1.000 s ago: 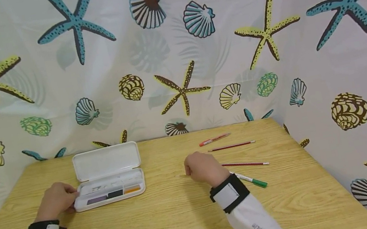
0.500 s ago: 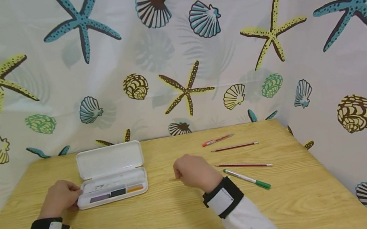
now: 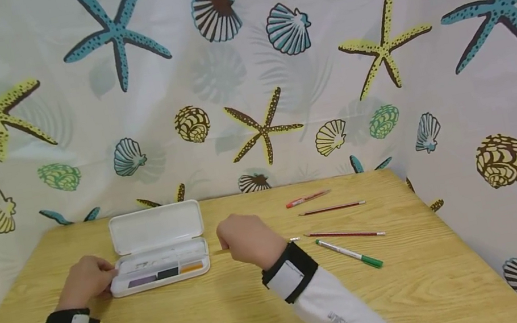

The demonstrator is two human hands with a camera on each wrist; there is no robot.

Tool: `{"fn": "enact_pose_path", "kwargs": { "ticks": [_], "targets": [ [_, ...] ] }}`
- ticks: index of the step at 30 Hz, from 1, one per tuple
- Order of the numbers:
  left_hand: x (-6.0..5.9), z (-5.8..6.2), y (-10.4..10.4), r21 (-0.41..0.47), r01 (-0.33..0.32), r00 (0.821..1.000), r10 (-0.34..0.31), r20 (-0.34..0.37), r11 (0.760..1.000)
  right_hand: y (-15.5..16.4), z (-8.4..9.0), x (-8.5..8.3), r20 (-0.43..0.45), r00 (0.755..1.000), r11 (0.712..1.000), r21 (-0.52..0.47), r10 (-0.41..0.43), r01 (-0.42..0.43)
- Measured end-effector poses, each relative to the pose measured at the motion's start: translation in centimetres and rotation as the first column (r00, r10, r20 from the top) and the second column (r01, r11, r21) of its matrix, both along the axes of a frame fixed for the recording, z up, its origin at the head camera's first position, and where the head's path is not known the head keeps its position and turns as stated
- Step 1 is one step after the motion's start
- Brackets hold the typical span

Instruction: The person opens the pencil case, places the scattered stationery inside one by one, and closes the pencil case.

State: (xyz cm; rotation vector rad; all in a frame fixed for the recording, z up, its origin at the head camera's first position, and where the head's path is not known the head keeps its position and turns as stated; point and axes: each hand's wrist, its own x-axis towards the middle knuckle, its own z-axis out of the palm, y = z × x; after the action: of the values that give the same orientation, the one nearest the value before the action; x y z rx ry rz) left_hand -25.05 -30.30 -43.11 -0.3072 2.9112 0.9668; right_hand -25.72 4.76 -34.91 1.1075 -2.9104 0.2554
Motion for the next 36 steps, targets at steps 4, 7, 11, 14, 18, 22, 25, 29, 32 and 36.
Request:
{"fn": "enact_pose_path", "kwargs": {
  "ticks": [4,7,11,14,18,22,25,29,32,36],
  "targets": [
    [0.0,-0.1,0.1,0.006,-0.002,1.000,0.002,0.006,1.000,-1.4,0.4,-0.1,-0.016,1.000,1.000,0.012,0.024,-0.024],
    [0.0,-0.1,0.1,0.006,-0.005,1.000,0.005,0.008,1.000,-2.7,0.5,-0.2,-0.051,0.998,0.999,0.030,0.040,-0.039],
    [0.1,-0.1,0.1,0.008,-0.007,1.000,0.007,0.008,1.000,-4.5,0.5,-0.2,-0.102,0.993,0.998,0.046,0.056,-0.051],
    [0.1,-0.1,0.1,0.005,-0.008,1.000,0.008,0.004,1.000,-6.0,0.4,-0.3,-0.127,0.989,0.996,0.045,0.078,-0.073],
    [0.0,0.0,0.2,-0.002,-0.010,1.000,0.010,-0.005,1.000,-8.0,0.1,-0.5,-0.142,0.984,0.994,0.042,0.110,-0.105],
    [0.1,0.1,0.2,0.000,-0.012,1.000,0.012,-0.012,1.000,-9.8,-0.4,-0.7,-0.140,0.982,0.992,0.015,0.123,-0.122],
    [0.1,0.0,0.1,0.004,-0.013,1.000,0.013,-0.011,1.000,-11.0,-0.8,-0.8,-0.134,0.982,0.990,-0.030,0.136,-0.141],
    [0.1,-0.1,0.1,0.011,-0.019,1.000,0.019,-0.007,1.000,-12.1,-1.6,-1.2,-0.135,0.977,0.978,-0.109,0.164,-0.179],
    [0.0,0.0,0.0,0.012,-0.016,1.000,0.017,-0.007,1.000,-12.7,-2.2,-1.7,-0.139,0.974,0.964,-0.174,0.180,-0.203],
    [0.0,0.0,0.0,0.006,-0.011,1.000,0.011,-0.015,1.000,-13.4,-3.1,-2.4,-0.147,0.970,0.947,-0.230,0.194,-0.224]
  ]
}}
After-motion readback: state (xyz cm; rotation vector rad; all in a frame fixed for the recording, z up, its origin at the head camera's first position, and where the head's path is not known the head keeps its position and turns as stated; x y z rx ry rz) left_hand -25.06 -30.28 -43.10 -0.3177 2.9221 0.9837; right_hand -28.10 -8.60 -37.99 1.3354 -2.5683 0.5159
